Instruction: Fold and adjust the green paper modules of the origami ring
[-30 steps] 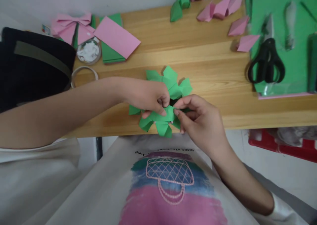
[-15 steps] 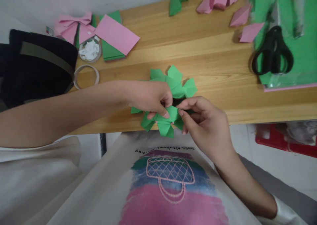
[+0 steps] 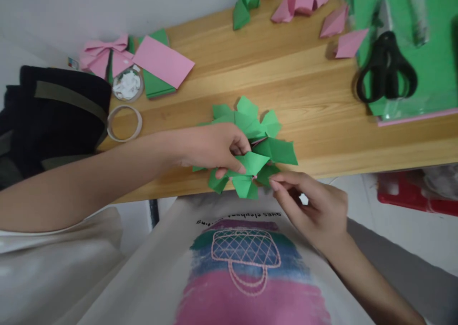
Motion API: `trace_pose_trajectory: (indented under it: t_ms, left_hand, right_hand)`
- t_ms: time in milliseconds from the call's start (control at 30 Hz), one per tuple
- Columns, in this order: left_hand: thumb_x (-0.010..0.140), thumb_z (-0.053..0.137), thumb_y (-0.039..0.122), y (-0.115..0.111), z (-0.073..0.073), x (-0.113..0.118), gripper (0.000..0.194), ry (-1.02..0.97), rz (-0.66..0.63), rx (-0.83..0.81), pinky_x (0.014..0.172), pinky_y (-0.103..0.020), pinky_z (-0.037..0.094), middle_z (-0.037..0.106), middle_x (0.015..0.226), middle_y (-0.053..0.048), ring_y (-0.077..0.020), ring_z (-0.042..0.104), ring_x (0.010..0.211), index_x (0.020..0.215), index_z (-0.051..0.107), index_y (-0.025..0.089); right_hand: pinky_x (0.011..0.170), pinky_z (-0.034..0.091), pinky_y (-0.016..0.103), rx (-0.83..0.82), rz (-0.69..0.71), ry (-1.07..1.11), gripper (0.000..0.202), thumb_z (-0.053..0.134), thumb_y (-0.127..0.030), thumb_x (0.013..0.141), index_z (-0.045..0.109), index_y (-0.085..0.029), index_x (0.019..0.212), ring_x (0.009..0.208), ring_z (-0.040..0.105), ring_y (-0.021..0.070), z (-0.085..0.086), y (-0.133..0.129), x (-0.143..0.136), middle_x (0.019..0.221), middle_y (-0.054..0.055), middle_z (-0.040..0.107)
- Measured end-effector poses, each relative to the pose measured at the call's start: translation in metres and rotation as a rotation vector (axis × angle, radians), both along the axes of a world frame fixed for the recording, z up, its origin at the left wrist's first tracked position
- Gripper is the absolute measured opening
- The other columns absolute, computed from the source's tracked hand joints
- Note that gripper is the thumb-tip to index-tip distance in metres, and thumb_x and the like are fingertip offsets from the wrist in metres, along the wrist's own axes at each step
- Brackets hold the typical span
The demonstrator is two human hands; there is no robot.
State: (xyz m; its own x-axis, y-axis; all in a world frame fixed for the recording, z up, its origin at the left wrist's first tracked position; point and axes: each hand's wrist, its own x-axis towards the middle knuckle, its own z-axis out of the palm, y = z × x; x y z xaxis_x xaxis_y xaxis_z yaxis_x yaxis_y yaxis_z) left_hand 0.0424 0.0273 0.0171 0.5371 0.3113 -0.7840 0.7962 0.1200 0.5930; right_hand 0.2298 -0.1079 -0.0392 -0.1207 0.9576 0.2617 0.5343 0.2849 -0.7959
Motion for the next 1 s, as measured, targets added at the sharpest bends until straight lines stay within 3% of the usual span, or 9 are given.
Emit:
trace_pose_trajectory:
  t_ms: [133, 233, 300, 533, 667, 767, 1000]
  left_hand:
    - [0.08, 0.07, 0.009, -0.009, -0.003, 0.003, 0.011, -0.019, 0.171, 0.047, 0.045, -0.017, 0.03, 0.052, 0.043, 0.008, -0.0031, 0.041, 0.036, 0.07, 0.067, 0.012]
    - [0.081, 0.072, 0.01, -0.013, -0.006, 0.004, 0.024, -0.037, 0.239, 0.05, 0.042, -0.016, 0.03, 0.048, 0.036, 0.008, -0.0033, 0.039, 0.034, 0.06, 0.062, 0.014]
    - [0.081, 0.072, 0.008, -0.013, -0.007, 0.005, 0.029, -0.037, 0.274, 0.042, 0.041, -0.015, 0.03, 0.046, 0.033, 0.008, -0.0027, 0.038, 0.033, 0.056, 0.058, 0.014]
    - [0.086, 0.065, 0.005, -0.012, -0.002, 0.009, 0.017, 0.026, 0.33, 0.028, 0.037, -0.014, 0.028, 0.048, 0.034, 0.008, -0.0022, 0.038, 0.03, 0.07, 0.066, 0.012]
    - [0.087, 0.062, 0.01, -0.011, -0.006, 0.008, 0.014, 0.02, 0.317, 0.044, 0.035, -0.015, 0.026, 0.05, 0.035, 0.006, -0.0048, 0.039, 0.03, 0.077, 0.071, 0.012]
    - [0.087, 0.058, 0.009, -0.011, -0.009, 0.006, 0.017, -0.018, 0.345, 0.022, 0.035, -0.015, 0.026, 0.05, 0.035, 0.007, -0.0056, 0.039, 0.031, 0.088, 0.075, 0.013]
    - [0.084, 0.054, 0.005, -0.015, -0.012, 0.005, 0.021, -0.082, 0.423, -0.012, 0.034, -0.015, 0.029, 0.05, 0.036, 0.008, -0.0052, 0.04, 0.029, 0.082, 0.073, 0.015]
  right_hand:
    - [0.049, 0.049, 0.021, 0.049, 0.026, -0.076, 0.01, 0.064, -0.015, 0.092, 0.069, -0.021, 0.098, 0.056, 0.068, 0.0098, -0.005, -0.001, -0.005, 0.082, 0.0, 0.079]
    - [0.053, 0.05, 0.023, 0.177, 0.019, -0.193, 0.011, 0.063, -0.017, 0.093, 0.072, -0.02, 0.099, 0.057, 0.068, 0.0114, -0.008, 0.001, -0.007, 0.077, 0.0, 0.078]
    - [0.052, 0.048, 0.024, 0.279, 0.002, -0.295, 0.013, 0.064, -0.018, 0.093, 0.074, -0.019, 0.101, 0.054, 0.065, 0.0116, -0.012, 0.003, -0.008, 0.069, -0.001, 0.075]
    - [0.053, 0.039, 0.027, 0.486, 0.02, -0.418, 0.024, 0.06, -0.011, 0.093, 0.074, -0.021, 0.111, 0.052, 0.049, 0.0117, -0.034, 0.006, -0.011, 0.053, -0.005, 0.055]
    - [0.052, 0.034, 0.03, 0.502, 0.014, -0.411, 0.037, 0.057, -0.008, 0.094, 0.065, -0.017, 0.13, 0.052, 0.041, 0.0133, -0.043, 0.007, -0.014, 0.054, -0.006, 0.05]
    - [0.052, 0.033, 0.031, 0.49, 0.006, -0.391, 0.052, 0.056, -0.008, 0.094, 0.054, -0.022, 0.144, 0.051, 0.041, 0.0136, -0.045, 0.008, -0.014, 0.054, -0.007, 0.05]
    - [0.051, 0.034, 0.032, 0.482, 0.028, -0.375, 0.069, 0.058, -0.007, 0.092, 0.038, -0.021, 0.156, 0.052, 0.045, 0.0147, -0.047, 0.009, -0.014, 0.056, -0.007, 0.053]
